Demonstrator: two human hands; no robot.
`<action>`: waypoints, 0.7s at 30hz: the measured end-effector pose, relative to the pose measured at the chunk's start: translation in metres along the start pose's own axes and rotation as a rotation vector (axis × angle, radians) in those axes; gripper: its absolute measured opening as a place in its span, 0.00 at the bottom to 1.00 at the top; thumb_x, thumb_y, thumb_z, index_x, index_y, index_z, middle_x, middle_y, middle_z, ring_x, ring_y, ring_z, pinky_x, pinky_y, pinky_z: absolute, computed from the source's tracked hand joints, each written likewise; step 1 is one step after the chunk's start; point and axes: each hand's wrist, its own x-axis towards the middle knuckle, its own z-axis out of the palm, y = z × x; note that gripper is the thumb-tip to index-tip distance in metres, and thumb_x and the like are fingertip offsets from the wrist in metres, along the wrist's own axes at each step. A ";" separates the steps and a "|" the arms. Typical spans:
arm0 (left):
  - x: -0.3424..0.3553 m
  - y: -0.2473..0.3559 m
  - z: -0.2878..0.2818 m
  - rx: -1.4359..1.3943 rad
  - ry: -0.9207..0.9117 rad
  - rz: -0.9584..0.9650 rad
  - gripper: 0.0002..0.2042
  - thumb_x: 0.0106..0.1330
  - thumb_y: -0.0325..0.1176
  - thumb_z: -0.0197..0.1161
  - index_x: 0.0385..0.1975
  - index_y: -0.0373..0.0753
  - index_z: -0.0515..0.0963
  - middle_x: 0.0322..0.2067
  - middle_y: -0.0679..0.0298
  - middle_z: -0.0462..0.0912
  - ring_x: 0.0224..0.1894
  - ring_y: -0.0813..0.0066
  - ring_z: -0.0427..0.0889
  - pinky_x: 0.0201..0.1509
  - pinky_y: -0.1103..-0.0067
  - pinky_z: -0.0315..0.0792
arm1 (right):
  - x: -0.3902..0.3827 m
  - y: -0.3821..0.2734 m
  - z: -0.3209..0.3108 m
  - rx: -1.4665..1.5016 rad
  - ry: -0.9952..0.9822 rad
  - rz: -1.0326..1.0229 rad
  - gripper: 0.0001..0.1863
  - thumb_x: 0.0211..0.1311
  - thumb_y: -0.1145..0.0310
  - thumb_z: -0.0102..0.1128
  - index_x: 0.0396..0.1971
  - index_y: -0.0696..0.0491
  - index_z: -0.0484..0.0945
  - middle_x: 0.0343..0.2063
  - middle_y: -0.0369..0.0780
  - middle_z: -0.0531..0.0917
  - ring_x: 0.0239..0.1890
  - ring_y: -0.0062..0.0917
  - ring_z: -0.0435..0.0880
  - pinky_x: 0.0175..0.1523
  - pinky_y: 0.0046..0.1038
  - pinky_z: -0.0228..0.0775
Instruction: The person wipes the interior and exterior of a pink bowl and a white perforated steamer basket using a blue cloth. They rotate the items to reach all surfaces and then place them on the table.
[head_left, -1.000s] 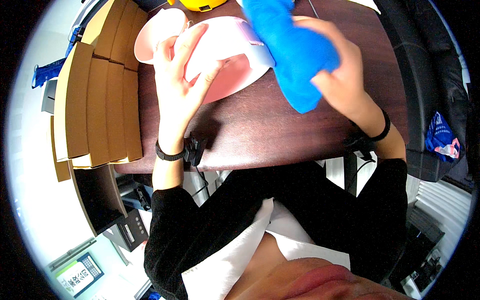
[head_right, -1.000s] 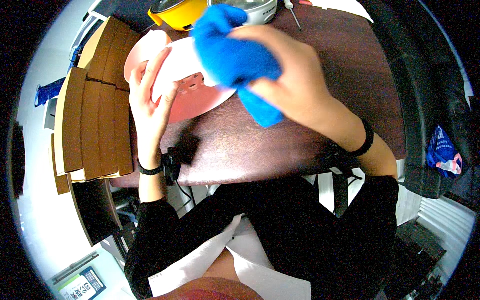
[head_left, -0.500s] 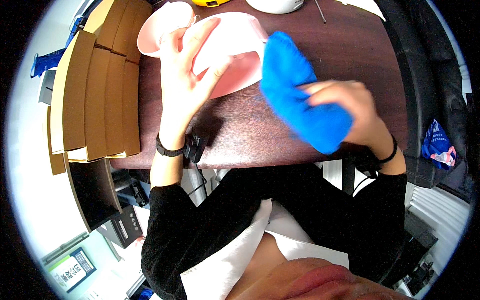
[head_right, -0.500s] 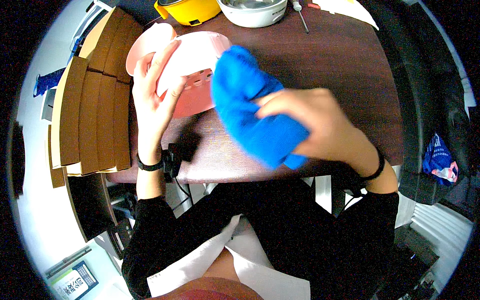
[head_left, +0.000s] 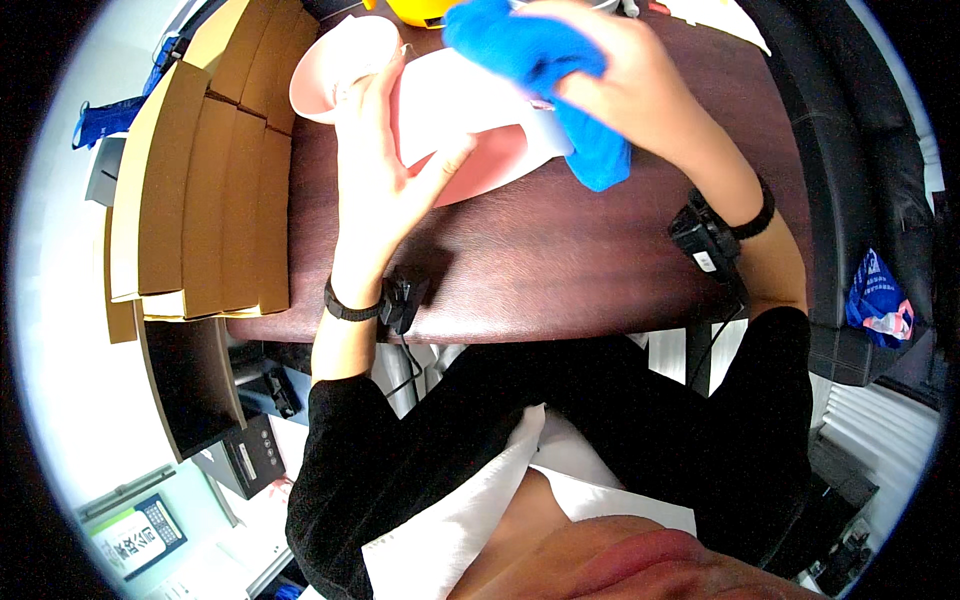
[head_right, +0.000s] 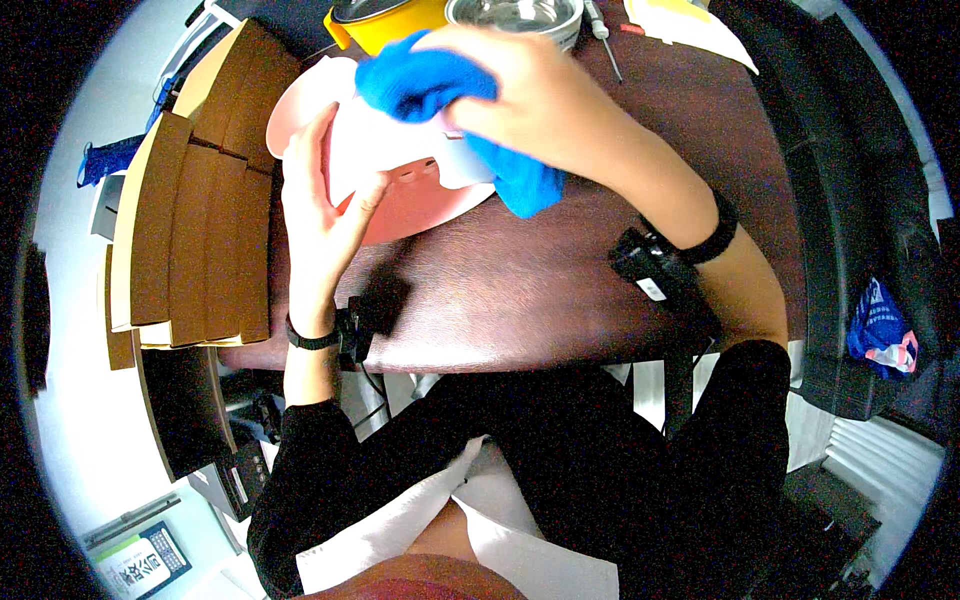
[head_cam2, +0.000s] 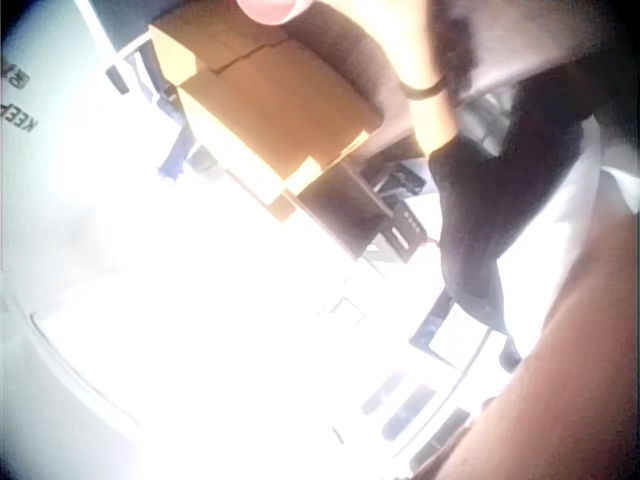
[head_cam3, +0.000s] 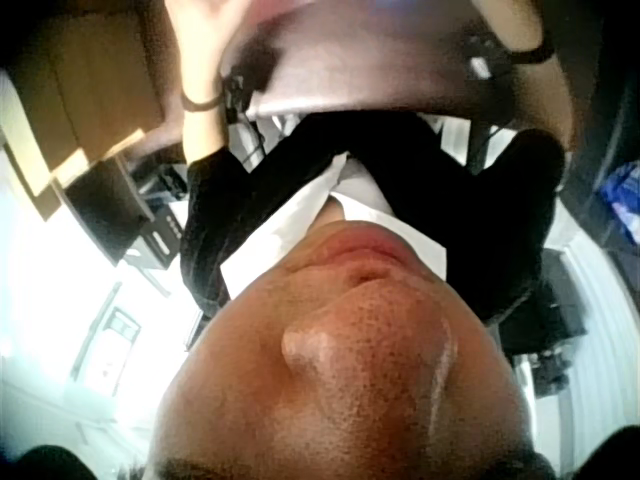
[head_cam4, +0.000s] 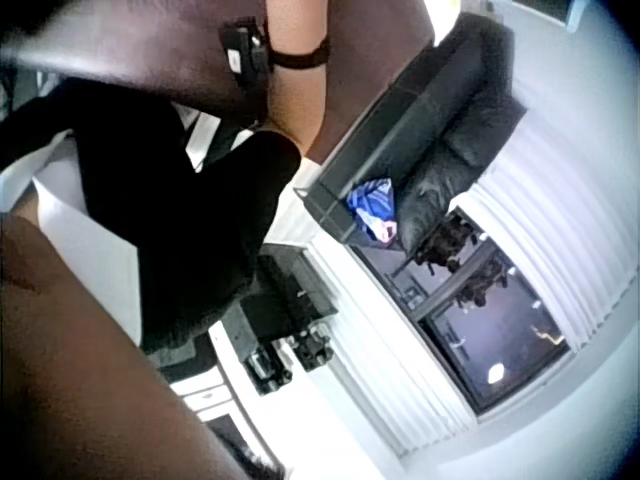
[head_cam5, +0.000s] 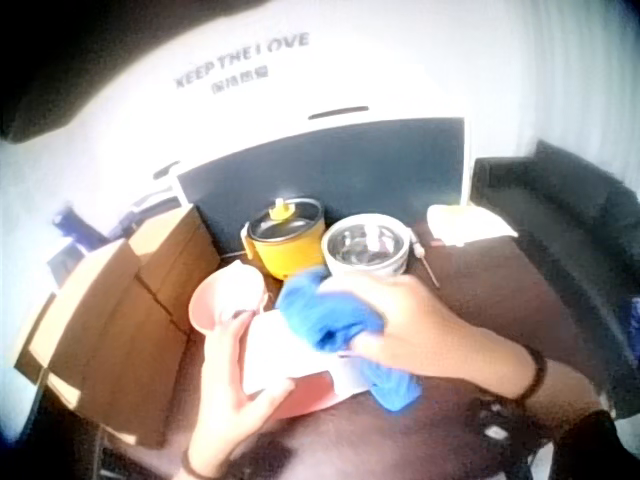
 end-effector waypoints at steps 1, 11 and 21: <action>0.003 -0.001 0.001 -0.007 0.002 0.000 0.41 0.49 0.47 0.73 0.60 0.31 0.64 0.52 0.45 0.69 0.57 0.50 0.68 0.62 0.62 0.61 | 0.006 -0.004 0.002 -0.111 -0.069 -0.093 0.20 0.46 0.71 0.63 0.44 0.52 0.77 0.34 0.46 0.82 0.36 0.40 0.83 0.42 0.32 0.75; 0.001 0.002 -0.001 0.056 -0.015 0.045 0.42 0.48 0.53 0.72 0.58 0.30 0.65 0.52 0.47 0.69 0.56 0.51 0.69 0.60 0.64 0.64 | -0.047 -0.035 -0.012 -0.261 -0.222 -0.141 0.22 0.42 0.70 0.68 0.42 0.53 0.77 0.48 0.46 0.81 0.51 0.40 0.80 0.57 0.36 0.73; 0.003 0.000 0.001 0.006 0.004 0.014 0.38 0.52 0.49 0.71 0.58 0.30 0.66 0.51 0.47 0.70 0.54 0.52 0.69 0.59 0.64 0.64 | -0.097 -0.043 -0.043 -0.051 -0.226 0.222 0.23 0.41 0.72 0.61 0.43 0.57 0.75 0.44 0.47 0.82 0.47 0.41 0.82 0.52 0.35 0.74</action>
